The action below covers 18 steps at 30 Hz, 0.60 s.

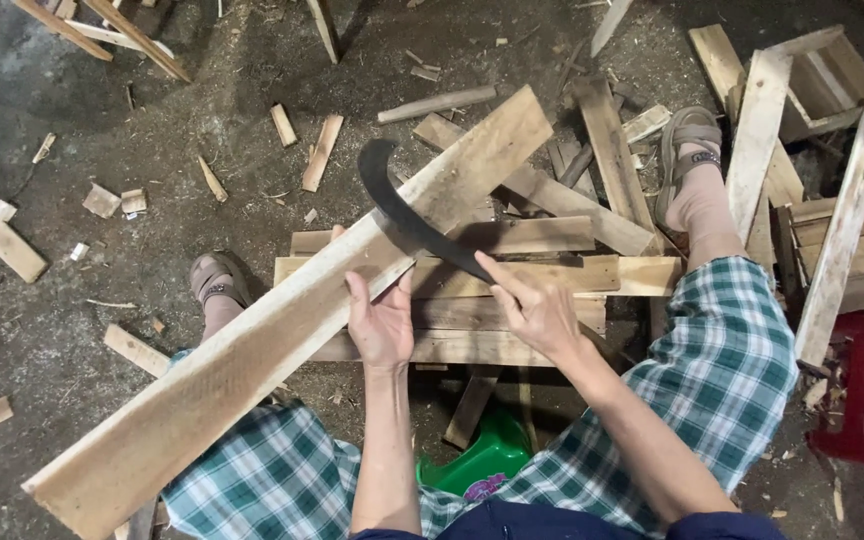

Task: The person holds wooden slats by hand and uses a large curved woodcraft knife to split, trim, and shave them into smaller strips over a pile of scrap wood.

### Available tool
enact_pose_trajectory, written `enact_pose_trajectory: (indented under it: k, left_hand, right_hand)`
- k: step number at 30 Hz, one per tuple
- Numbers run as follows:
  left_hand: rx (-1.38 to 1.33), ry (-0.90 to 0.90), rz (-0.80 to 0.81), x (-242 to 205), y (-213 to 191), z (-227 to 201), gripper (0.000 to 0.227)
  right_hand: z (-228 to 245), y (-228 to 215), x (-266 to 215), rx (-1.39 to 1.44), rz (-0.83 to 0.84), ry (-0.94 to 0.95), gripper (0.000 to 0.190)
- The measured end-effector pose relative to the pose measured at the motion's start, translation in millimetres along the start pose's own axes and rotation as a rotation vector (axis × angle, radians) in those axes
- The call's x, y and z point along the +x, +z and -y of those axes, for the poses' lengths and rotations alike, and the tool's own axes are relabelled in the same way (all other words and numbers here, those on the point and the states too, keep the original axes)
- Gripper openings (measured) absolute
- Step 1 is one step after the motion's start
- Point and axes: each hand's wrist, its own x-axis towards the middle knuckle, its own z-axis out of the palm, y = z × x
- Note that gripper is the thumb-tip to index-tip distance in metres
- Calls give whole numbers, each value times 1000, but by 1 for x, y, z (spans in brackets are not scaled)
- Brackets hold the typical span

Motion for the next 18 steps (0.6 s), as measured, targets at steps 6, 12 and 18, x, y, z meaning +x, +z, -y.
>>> enact_pose_trajectory:
  k: [6, 12, 18]
  left_hand:
    - [199, 76, 143, -2, -8, 13, 72]
    - [191, 139, 167, -1, -11, 13, 70]
    - [312, 210, 234, 12, -34, 5, 67]
  right_hand:
    - [11, -18, 16, 53, -38, 66, 51]
    - [34, -31, 19, 87, -61, 149, 46]
    - [-15, -48, 27, 98, -148, 291, 47]
